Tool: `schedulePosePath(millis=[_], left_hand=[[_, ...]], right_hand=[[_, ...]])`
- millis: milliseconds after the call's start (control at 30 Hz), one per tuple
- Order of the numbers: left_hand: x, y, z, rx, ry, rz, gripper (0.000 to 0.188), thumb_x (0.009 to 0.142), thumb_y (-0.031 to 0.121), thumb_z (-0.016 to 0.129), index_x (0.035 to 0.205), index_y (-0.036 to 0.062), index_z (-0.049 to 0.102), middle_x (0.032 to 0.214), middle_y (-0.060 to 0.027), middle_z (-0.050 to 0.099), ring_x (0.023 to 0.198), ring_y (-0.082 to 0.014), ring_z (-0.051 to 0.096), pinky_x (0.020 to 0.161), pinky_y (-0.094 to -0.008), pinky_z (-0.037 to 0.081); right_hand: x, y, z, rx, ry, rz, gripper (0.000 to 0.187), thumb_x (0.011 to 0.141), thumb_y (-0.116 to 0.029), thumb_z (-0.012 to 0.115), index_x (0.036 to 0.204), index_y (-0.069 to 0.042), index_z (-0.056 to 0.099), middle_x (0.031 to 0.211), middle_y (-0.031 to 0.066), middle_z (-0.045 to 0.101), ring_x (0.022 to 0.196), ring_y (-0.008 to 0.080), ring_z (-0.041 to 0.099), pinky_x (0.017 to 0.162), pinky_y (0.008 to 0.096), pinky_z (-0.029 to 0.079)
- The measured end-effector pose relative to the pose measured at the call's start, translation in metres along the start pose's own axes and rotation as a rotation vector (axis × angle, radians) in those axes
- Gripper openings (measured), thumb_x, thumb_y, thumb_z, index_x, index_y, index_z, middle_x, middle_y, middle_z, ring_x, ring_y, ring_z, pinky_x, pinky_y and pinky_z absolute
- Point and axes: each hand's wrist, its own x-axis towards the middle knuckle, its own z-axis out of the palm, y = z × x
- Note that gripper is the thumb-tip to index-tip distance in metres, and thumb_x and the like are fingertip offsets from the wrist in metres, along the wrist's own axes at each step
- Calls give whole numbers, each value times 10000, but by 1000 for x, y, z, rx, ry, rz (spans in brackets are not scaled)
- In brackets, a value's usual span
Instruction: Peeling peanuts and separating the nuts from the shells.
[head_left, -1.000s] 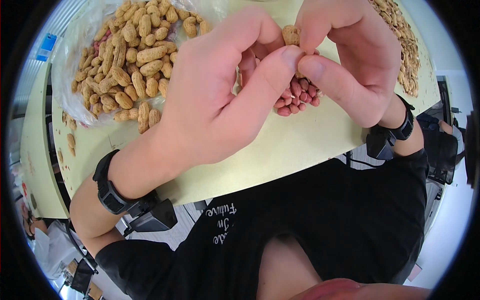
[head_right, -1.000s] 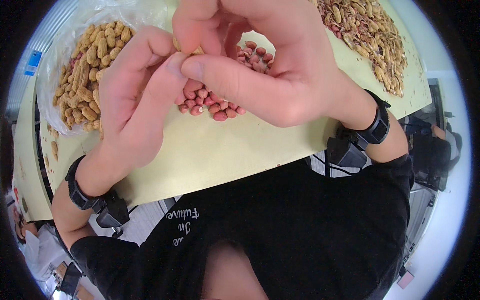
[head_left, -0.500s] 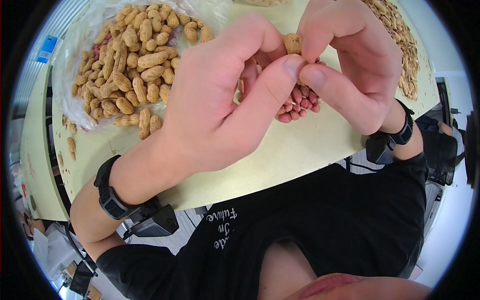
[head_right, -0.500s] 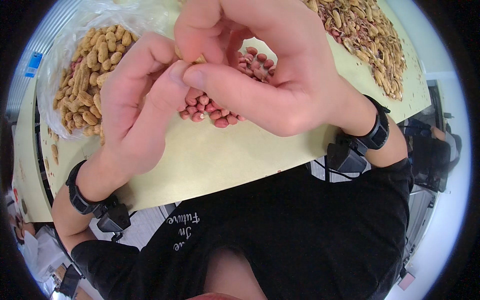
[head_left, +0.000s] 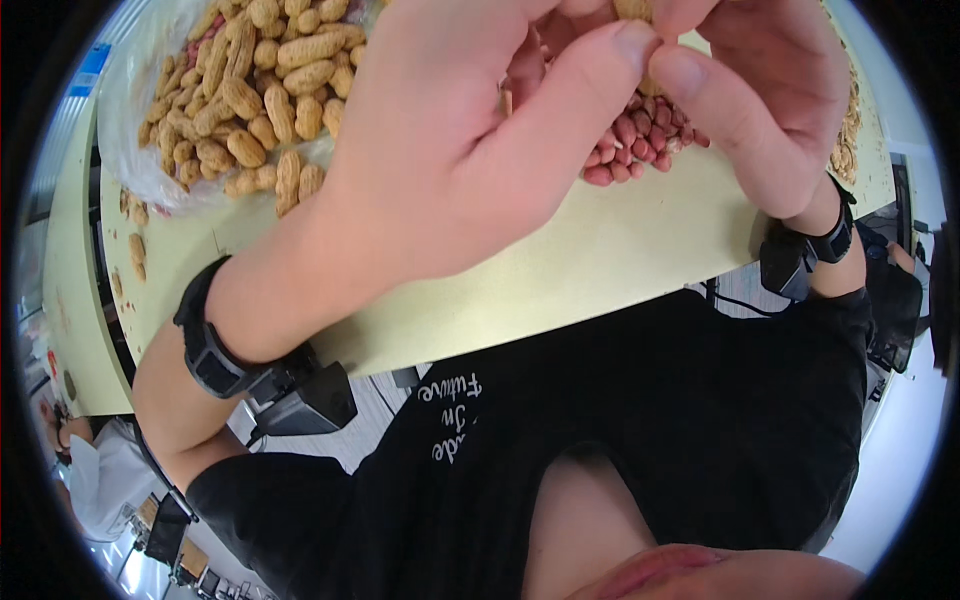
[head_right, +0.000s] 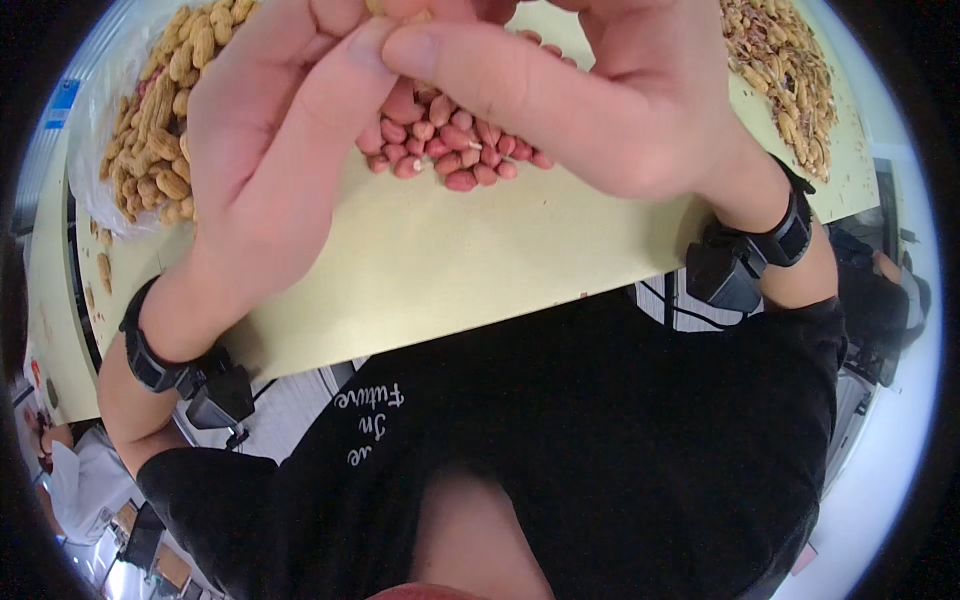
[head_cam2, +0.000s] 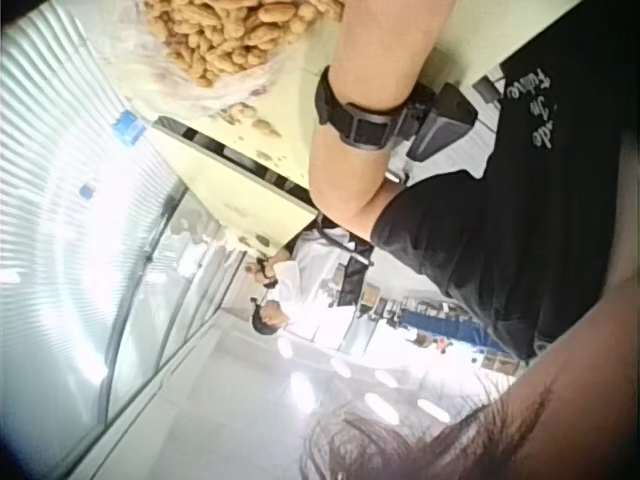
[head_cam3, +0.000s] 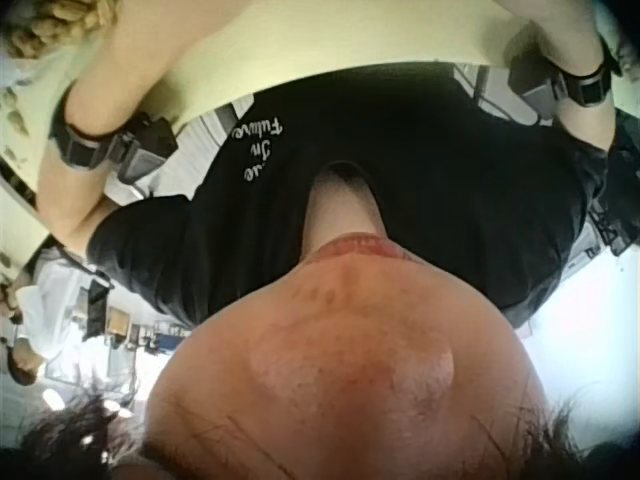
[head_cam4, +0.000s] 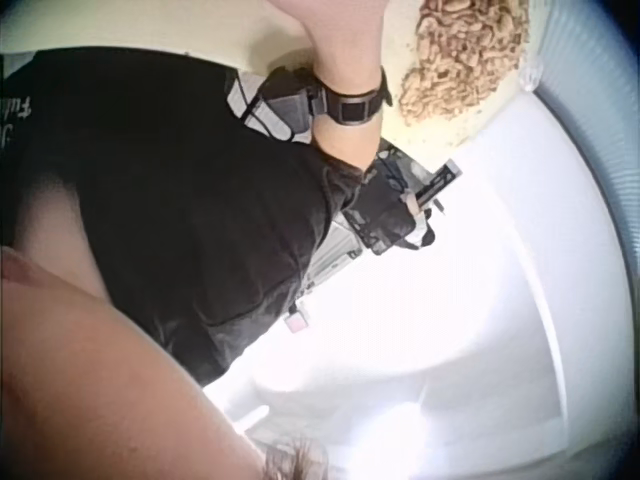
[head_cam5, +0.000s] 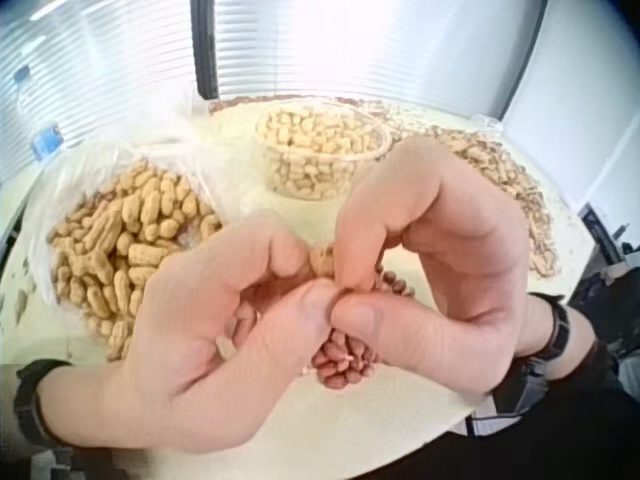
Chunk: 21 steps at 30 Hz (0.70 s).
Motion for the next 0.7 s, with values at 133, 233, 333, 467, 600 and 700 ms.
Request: schedulePosePath(millis=[133, 233, 333, 467, 600, 700], left_hand=[[-3, -10, 4, -189, 24, 36, 140, 1040, 119, 557, 947, 16, 540, 775, 2, 577, 647, -20, 483, 558, -187, 366], [-2, -14, 10, -366, 29, 37, 133, 1061, 123, 521, 982, 20, 545, 794, 13, 572, 676, -18, 495, 576, -184, 382], [-2, -14, 15, -472, -6, 23, 129, 1069, 118, 503, 999, 19, 547, 811, 17, 573, 698, -15, 502, 599, -180, 392], [0, -17, 6, -465, -24, 60, 125, 1071, 111, 495, 1007, 17, 546, 831, 16, 578, 719, -12, 507, 621, -177, 399], [3, -17, 6, -336, -31, 92, 134, 1078, 109, 477, 1015, 14, 548, 862, 13, 590, 743, -9, 510, 646, -173, 402], [-1, -17, 9, -428, -8, 91, 143, 1080, 118, 473, 1019, 13, 549, 861, 12, 593, 743, -5, 506, 648, -175, 398]], right_hand=[[-2, 5, 4, 50, 19, -4, 174, 894, -33, 673, 1007, -28, 541, 864, 30, 595, 745, 97, 569, 686, 239, 445], [0, 7, 6, 99, 16, -7, 150, 911, -31, 656, 1002, -32, 537, 836, 16, 592, 725, 81, 572, 665, 233, 455], [0, 0, 5, 40, 15, 14, 159, 909, -28, 661, 1007, -31, 537, 840, 17, 591, 725, 80, 571, 662, 232, 454], [1, 6, 6, 54, -3, 9, 170, 906, -24, 668, 1014, -30, 537, 844, 18, 590, 725, 80, 570, 659, 229, 454], [0, 4, 5, 34, -8, 8, 181, 903, -20, 674, 1021, -29, 537, 849, 19, 589, 725, 79, 569, 655, 227, 453], [-2, 5, 6, 28, -6, 3, 190, 900, -16, 679, 1026, -28, 537, 853, 19, 588, 725, 78, 568, 652, 225, 453]])
